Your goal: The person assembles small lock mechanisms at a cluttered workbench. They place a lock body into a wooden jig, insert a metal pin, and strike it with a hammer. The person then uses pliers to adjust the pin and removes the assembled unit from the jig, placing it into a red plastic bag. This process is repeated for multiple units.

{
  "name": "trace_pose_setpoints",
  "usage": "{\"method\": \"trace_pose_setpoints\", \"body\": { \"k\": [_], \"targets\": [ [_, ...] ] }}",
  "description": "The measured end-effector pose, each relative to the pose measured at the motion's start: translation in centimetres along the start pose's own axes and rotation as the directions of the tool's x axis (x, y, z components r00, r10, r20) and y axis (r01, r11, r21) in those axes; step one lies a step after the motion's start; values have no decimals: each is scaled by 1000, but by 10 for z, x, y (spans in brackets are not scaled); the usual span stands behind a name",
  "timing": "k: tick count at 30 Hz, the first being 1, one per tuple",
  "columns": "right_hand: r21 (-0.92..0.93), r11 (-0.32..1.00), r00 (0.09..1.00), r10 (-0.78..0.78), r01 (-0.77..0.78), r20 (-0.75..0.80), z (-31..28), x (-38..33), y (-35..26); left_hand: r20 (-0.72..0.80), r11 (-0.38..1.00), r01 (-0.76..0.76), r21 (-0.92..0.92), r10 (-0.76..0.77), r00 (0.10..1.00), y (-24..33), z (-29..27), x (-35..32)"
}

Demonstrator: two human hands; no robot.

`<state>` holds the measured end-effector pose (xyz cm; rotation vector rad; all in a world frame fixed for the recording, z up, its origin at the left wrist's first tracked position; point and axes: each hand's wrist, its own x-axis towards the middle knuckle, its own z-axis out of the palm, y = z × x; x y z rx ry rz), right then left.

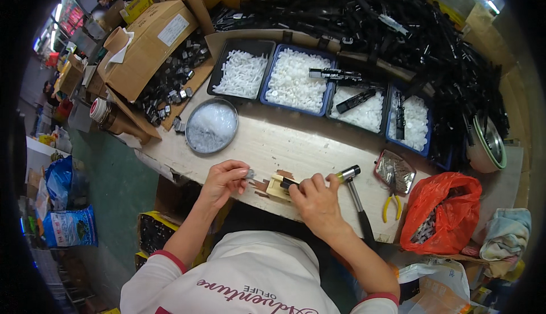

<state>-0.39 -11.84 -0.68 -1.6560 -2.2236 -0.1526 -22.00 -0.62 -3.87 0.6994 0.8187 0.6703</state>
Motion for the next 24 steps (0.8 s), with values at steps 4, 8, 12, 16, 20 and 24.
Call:
{"method": "trace_pose_setpoints", "body": {
  "k": [4, 8, 12, 16, 20, 24],
  "targets": [
    [125, 991, 999, 39, -37, -12, 34, -12, -10, 13, 998, 36, 45, -37, 999, -6, 9, 1],
    [221, 975, 1000, 5, -8, 12, 38, -7, -5, 34, 990, 50, 128, -55, 998, -6, 17, 2],
    [427, 904, 999, 38, -34, -2, 33, -7, 2, 95, 923, -119, 365, 90, 991, -12, 31, 3],
    [653, 737, 943, 316, -175, -103, 36, -8, 3, 225, 553, -370, 747, 313, 923, -23, 55, 7],
    [648, 747, 942, 307, -150, -136, 38, -10, 5, 321, 360, -489, 794, 435, 841, -35, 55, 20],
    [633, 756, 952, 292, -168, -96, 38, -12, 6, 88, 807, -134, 575, 101, 991, -30, 51, 21]
  ]
}}
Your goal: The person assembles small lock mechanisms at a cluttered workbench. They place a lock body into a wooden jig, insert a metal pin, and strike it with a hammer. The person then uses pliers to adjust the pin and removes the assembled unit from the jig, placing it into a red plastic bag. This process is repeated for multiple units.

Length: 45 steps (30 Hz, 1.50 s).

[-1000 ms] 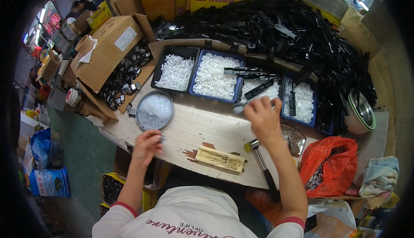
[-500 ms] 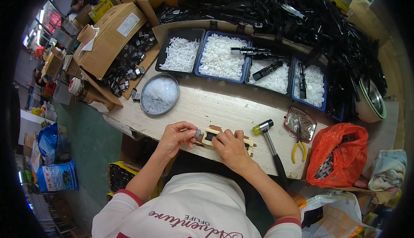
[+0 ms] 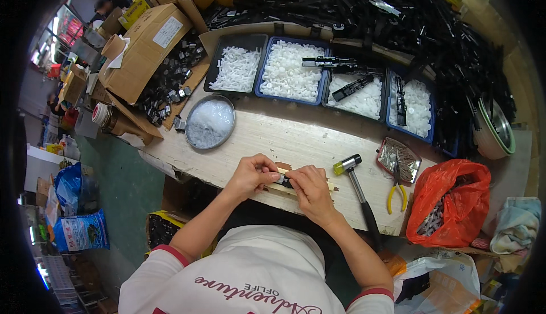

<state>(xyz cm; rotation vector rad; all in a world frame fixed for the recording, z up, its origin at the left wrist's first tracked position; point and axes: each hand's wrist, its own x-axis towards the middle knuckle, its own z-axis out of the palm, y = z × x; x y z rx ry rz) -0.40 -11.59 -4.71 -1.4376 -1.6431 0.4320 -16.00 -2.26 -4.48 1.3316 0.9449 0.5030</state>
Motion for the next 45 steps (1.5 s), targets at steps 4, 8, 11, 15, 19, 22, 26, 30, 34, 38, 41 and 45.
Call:
{"method": "trace_pose_setpoints", "body": {
  "k": [4, 8, 11, 15, 19, 22, 26, 30, 34, 38, 41, 45],
  "targets": [
    [5, 1000, 1000, -18, 18, -2, 1, 1, -1, 24, 972, 93, -218, -90, 996, -3, -1, -3],
    [-14, 999, 1000, -29, 29, -4, 3, 2, -1, 107, 921, 207, -329, -181, 978, -3, -7, 2],
    [15, 1000, 1000, -7, 8, -23, 1, 3, -3, 81, 987, 108, -121, -98, 992, -1, -8, 5],
    [45, 992, 982, 122, -117, -145, -17, 3, -2, 95, 871, -213, 442, 190, 977, 14, -4, 16],
    [-135, 922, 884, 295, -363, -363, -79, 7, 24, -14, 701, -302, 646, 407, 913, 40, -9, 67],
    [-499, 734, 872, 270, -460, -408, -120, -7, 72, -54, 535, -335, 775, 585, 809, 56, -13, 115],
    [-771, 448, 889, 301, -452, -346, -136, -2, 85, -13, 375, -192, 907, 480, 877, 74, -11, 153],
    [-810, 410, 882, 395, -419, -257, -135, 5, 101, 90, 307, -193, 932, 319, 944, 95, -9, 159],
    [-830, 388, 875, 429, -401, -223, -136, 8, 104, 103, 366, -207, 907, 283, 954, 98, -12, 163],
    [-801, 460, 905, 363, -382, -223, -140, 7, 100, 82, 504, -287, 815, 390, 917, 91, -23, 162],
    [-772, 519, 928, 264, -367, -264, -145, -2, 105, -28, 835, -208, 510, 257, 966, 95, -28, 156],
    [-721, 586, 928, 205, -370, -309, -148, -2, 89, 54, 990, -122, -65, 125, 991, 95, -38, 130]
  ]
}}
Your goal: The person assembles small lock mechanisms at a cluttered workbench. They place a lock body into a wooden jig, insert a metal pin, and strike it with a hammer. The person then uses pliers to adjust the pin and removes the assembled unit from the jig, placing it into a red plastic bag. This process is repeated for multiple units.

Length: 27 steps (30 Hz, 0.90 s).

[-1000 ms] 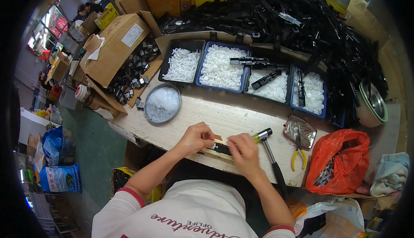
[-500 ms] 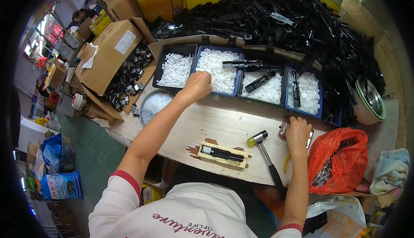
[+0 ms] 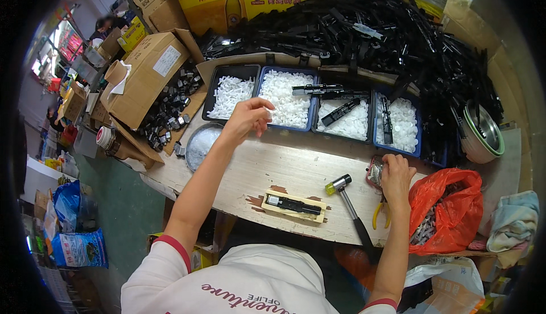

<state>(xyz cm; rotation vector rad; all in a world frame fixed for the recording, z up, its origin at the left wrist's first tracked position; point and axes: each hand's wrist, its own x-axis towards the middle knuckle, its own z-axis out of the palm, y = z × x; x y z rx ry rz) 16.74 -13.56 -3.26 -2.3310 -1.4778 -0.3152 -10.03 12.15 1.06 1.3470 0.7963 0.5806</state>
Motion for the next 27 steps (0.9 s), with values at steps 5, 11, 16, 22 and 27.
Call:
{"method": "trace_pose_setpoints", "body": {
  "k": [5, 11, 16, 22, 27],
  "targets": [
    [771, 596, 975, 124, -223, 186, -13, -13, -51, 239, 924, 67, -378, 27, 971, -34, 29, -68],
    [888, 451, 965, -177, -93, 191, -18, -25, -134, 324, 901, 169, -400, -34, 946, -60, 49, -126],
    [881, 465, 938, -262, -85, 229, -14, -26, -153, 298, 926, 138, -352, -28, 954, -60, 48, -135],
    [863, 504, 939, -283, -30, 197, -13, -25, -162, 283, 918, 100, -383, 14, 959, -59, 46, -137],
    [794, 591, 928, -359, 141, 102, -8, -28, -168, 253, 924, 63, -376, 37, 967, -58, 47, -138]
  ]
}}
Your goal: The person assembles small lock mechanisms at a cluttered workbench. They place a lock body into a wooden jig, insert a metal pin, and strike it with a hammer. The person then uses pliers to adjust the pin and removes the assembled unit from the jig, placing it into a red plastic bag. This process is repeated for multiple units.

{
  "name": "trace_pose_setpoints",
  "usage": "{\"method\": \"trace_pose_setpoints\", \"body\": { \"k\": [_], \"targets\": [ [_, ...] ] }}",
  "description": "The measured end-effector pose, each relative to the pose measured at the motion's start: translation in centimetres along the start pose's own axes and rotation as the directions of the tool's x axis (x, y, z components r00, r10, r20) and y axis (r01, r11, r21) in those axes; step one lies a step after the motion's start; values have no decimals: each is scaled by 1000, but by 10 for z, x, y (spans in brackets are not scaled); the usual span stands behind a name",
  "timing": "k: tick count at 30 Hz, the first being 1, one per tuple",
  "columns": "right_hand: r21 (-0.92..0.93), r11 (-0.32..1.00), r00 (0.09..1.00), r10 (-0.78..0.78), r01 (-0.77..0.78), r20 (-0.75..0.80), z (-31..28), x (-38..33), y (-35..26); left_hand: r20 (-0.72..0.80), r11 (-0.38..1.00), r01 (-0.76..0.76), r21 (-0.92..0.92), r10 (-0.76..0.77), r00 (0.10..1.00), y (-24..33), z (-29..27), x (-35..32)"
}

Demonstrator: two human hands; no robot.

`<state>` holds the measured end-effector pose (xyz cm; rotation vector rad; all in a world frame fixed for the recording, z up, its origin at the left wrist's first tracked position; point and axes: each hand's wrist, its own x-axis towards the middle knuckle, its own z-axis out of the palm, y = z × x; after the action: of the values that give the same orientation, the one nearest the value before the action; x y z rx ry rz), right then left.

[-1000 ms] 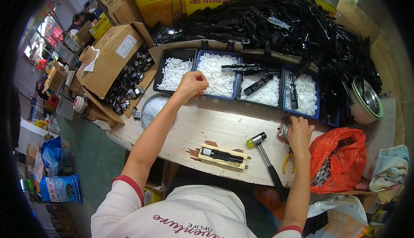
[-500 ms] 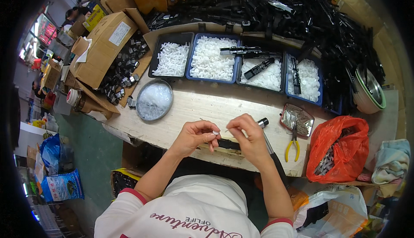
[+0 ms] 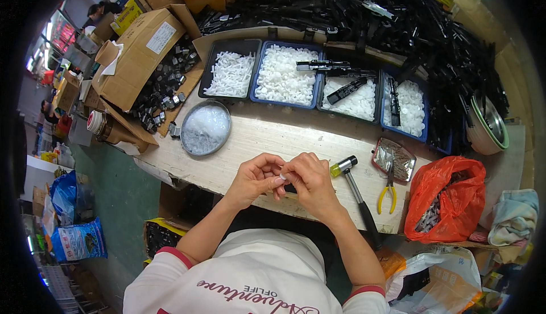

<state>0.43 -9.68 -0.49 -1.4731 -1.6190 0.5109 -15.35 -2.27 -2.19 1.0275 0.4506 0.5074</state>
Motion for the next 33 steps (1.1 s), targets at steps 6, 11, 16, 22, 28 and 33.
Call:
{"method": "trace_pose_setpoints", "body": {
  "k": [6, 11, 16, 22, 28, 33],
  "targets": [
    [22, 999, 987, 41, -38, -158, 6, -4, -4, -84, 997, -35, -68, 30, 996, -7, -1, -5],
    [26, 1000, 985, 18, -14, -170, 13, -8, -2, -137, 987, -43, -154, 22, 990, -12, 0, -8],
    [-13, 999, 978, -43, 41, -205, 24, -3, -3, -182, 986, -105, -130, 80, 980, -18, 3, -8],
    [-182, 983, 995, -38, 20, -92, 24, -12, 7, -188, 913, -150, 379, 234, 954, -16, -8, -8],
    [-376, 927, 1000, -18, 21, 14, 32, -24, 17, -172, 837, 1, 547, 111, 979, -16, -18, -8],
    [-493, 866, 996, -49, 77, 69, 34, -26, 15, -129, 736, 7, 677, 110, 986, -17, -15, -4]
  ]
}}
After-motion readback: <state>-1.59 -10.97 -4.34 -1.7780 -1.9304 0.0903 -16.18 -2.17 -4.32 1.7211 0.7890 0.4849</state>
